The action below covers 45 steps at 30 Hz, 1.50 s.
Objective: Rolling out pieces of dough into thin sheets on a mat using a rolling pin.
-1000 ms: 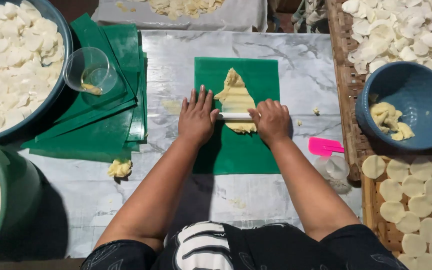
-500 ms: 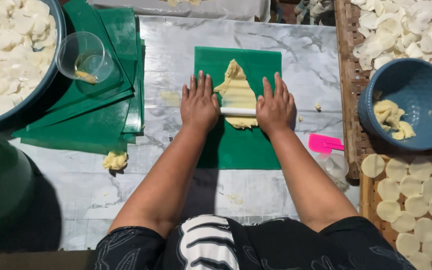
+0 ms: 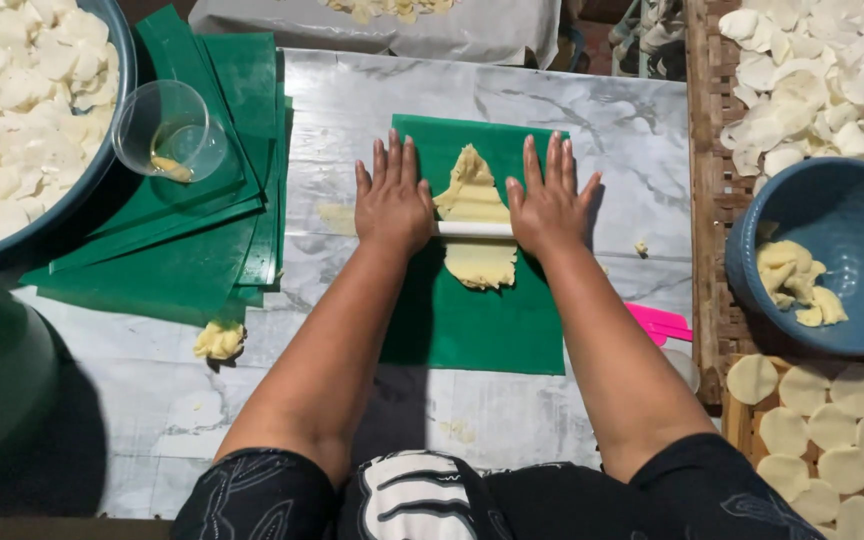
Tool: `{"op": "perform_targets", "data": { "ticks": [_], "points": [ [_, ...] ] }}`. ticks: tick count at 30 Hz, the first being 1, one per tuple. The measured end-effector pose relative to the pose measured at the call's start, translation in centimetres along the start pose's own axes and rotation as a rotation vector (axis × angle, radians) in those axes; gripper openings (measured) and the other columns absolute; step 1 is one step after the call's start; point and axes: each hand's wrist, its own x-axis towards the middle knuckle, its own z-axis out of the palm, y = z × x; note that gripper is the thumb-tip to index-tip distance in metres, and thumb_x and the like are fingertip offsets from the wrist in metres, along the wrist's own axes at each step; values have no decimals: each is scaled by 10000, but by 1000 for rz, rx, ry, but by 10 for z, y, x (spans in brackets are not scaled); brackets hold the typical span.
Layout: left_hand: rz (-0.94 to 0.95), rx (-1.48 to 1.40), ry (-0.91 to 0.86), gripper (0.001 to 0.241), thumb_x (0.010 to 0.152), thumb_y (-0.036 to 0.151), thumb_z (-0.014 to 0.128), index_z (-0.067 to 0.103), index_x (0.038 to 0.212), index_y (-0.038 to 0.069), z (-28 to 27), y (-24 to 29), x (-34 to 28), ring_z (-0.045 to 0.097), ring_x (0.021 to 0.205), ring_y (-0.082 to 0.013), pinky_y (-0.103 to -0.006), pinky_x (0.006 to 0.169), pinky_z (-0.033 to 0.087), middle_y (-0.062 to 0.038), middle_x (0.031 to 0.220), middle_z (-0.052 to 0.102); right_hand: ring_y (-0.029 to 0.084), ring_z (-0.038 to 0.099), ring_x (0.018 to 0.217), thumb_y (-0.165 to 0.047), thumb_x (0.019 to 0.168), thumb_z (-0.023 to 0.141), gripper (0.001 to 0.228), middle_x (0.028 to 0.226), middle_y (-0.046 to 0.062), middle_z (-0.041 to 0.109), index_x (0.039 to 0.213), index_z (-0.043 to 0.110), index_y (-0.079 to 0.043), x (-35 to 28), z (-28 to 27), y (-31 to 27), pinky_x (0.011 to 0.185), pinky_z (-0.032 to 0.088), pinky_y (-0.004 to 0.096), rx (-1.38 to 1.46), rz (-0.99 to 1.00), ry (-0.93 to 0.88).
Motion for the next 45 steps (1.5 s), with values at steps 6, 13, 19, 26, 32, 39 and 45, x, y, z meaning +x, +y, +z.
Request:
{"op": "perform_targets", "data": {
  "ticks": [6, 13, 19, 26, 32, 39, 45],
  "points": [
    [-41, -17, 61, 673, 1092, 412, 254, 102, 1675, 113, -16, 6, 27, -6, 1615, -309, -550, 1297, 0, -117, 1747, 9, 281, 32, 1611, -564, 1101, 242, 663, 1740, 134, 80, 1672, 161, -235, 18, -15, -7, 1225, 47, 717, 39, -15, 60],
    [34, -12, 117, 643, 1082, 421, 281, 234, 1654, 133, 0, 3, -67, 97, 1601, -320, -533, 1279, 37, -112, 1736, 146, 315, 188, 1583, -496, 1098, 306, 625, 1716, 171, 182, 1658, 234, -226, -71, 15, 2, 1193, 203, 670, -11, -112, 151],
    [231, -95, 172, 635, 1035, 494, 483, 395, 1594, 205, 9, -12, -128, 249, 1550, -397, -632, 1231, 152, -152, 1682, 301, 252, 593, 969, -472, 990, 596, 402, 1035, 1, 562, 1320, 644, -249, -125, 46, 44, 946, 451, 456, 127, -435, 403],
    [559, -259, 486, 618, 783, 419, 820, 602, 1334, 245, 55, 7, -118, 615, 1208, -228, -411, 1037, 501, 26, 1257, 622, 320, 617, 922, -364, 1051, 629, 241, 1038, 36, 593, 1188, 618, -166, -145, 48, 60, 780, 492, 469, 286, -21, 658],
    [668, -186, 467, 218, 857, 449, 742, 676, 975, 279, 63, 21, -67, 655, 895, -195, -369, 786, 523, 65, 904, 638, 420, 610, 886, -254, 1063, 626, 193, 992, 118, 596, 1164, 625, -90, -153, 14, 57, 777, 492, 532, 390, -53, 708],
    [142, -168, 245, 828, 806, 459, 840, 448, 1495, 220, 23, 42, -61, 488, 1369, -312, -500, 1049, 444, -92, 1549, 417, 411, 627, 901, -339, 1053, 662, 248, 972, 100, 608, 1185, 677, -130, -155, 2, 59, 805, 496, 522, 416, -69, 649],
    [-51, -494, 796, 605, 1085, 113, 492, 271, 1648, 87, 2, 2, -83, 72, 1600, -419, -598, 1265, 53, -186, 1731, 144, 255, 584, 982, -631, 994, 587, 387, 966, -22, 550, 1226, 698, -342, -126, 1, 68, 1004, 382, 463, 141, -258, 494]
  ]
}}
